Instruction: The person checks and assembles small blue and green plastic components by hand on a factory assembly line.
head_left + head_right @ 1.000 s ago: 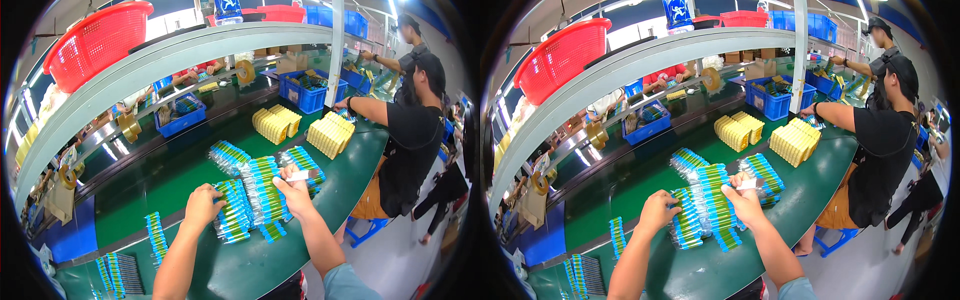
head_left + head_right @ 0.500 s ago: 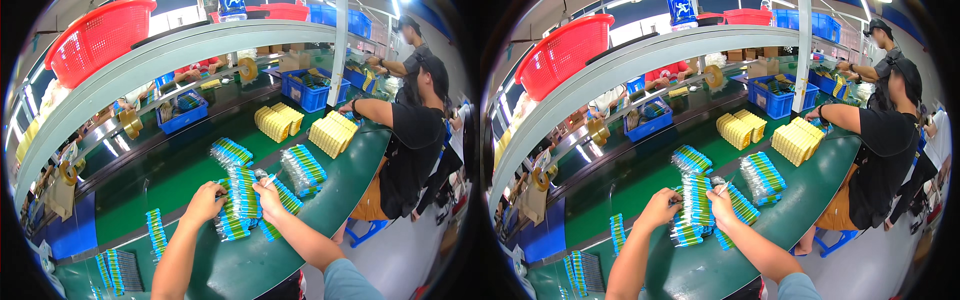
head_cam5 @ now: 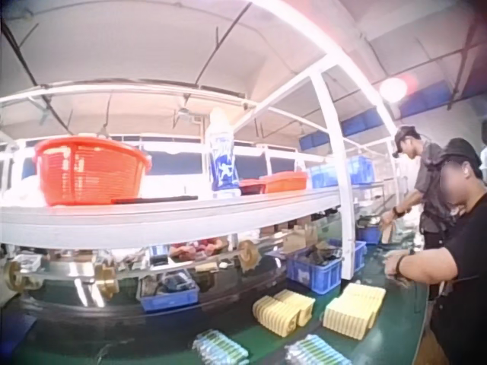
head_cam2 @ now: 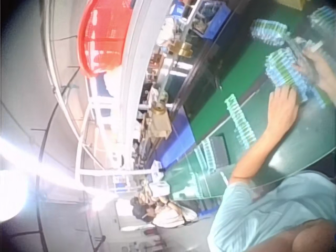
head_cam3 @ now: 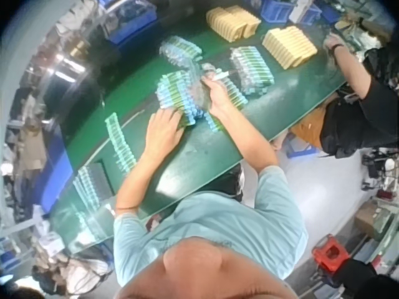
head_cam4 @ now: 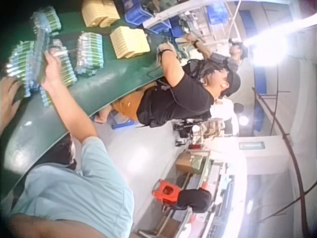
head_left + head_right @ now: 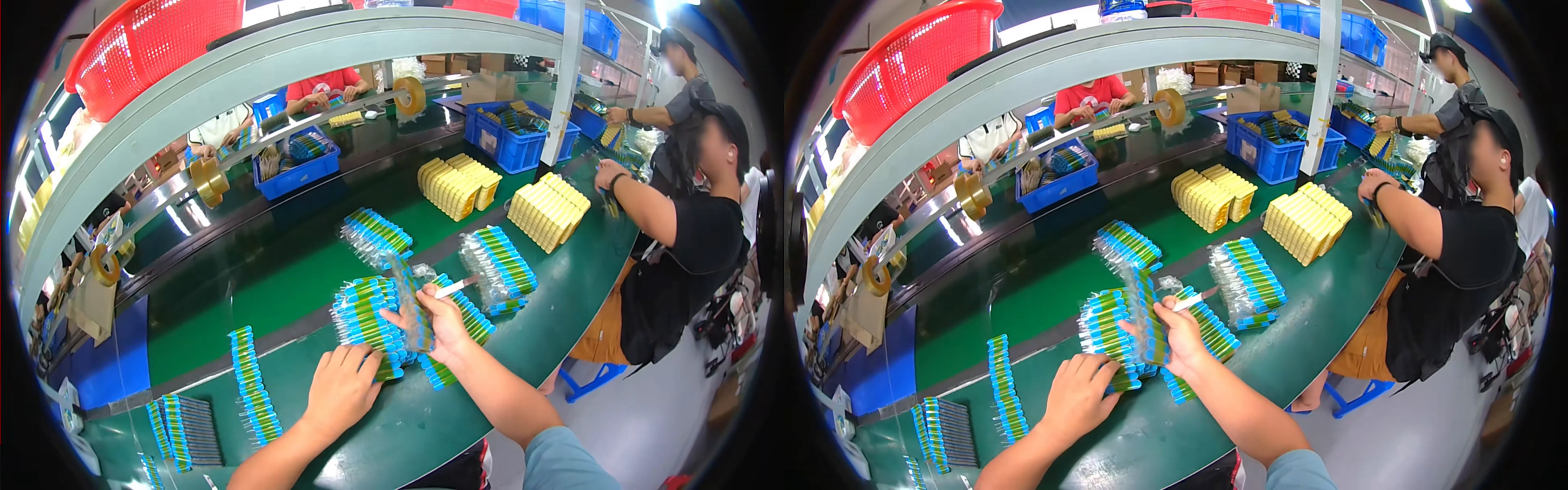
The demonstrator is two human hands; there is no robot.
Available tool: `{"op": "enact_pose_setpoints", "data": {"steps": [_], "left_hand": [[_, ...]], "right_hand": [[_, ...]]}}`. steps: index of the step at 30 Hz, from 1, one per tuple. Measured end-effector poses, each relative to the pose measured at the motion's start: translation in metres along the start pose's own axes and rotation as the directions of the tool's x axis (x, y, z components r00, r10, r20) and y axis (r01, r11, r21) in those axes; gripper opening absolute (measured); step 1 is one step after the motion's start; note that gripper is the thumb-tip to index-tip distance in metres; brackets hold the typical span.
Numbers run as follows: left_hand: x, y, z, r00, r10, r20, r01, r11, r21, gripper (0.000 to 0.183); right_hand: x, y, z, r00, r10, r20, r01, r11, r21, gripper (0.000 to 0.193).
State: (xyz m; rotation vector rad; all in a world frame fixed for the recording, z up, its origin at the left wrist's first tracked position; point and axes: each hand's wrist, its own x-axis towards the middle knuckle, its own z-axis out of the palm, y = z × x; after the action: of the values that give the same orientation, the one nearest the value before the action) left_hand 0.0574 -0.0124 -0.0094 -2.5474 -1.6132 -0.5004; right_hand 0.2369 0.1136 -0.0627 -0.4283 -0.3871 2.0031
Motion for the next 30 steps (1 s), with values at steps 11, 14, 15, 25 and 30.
{"op": "enact_pose_setpoints", "data": {"steps": [11, 14, 15, 25, 30], "left_hand": [[0.013, -0.036, -0.012, 0.890, -0.449, 0.077, 0.396, 0.682, -0.615, 0.025], [0.017, -0.071, 0.005, 0.821, -0.570, 0.010, 0.300, 0.417, -0.858, 0.031], [0.021, -0.079, 0.005, 0.778, -0.626, 0.051, 0.291, 0.289, -0.912, 0.030], [0.025, -0.080, -0.053, 0.576, -0.532, -0.621, -0.002, 0.759, -0.651, 0.016], [0.032, -0.074, -0.052, 0.793, 0.149, -0.590, -0.115, 0.989, 0.095, 0.031]], "right_hand": [[0.002, 0.005, -0.005, 0.999, 0.001, -0.041, -0.002, 1.000, -0.028, 0.015], [0.003, 0.009, -0.003, 0.999, 0.008, -0.051, -0.009, 0.999, -0.033, 0.016], [0.003, 0.009, -0.006, 0.997, -0.008, -0.073, 0.002, 0.997, -0.080, 0.015], [0.007, 0.011, -0.019, 0.997, -0.031, -0.065, 0.015, 0.970, -0.241, 0.015], [0.005, -0.001, -0.020, 0.997, -0.009, 0.080, 0.003, 0.997, 0.077, 0.011]]}}
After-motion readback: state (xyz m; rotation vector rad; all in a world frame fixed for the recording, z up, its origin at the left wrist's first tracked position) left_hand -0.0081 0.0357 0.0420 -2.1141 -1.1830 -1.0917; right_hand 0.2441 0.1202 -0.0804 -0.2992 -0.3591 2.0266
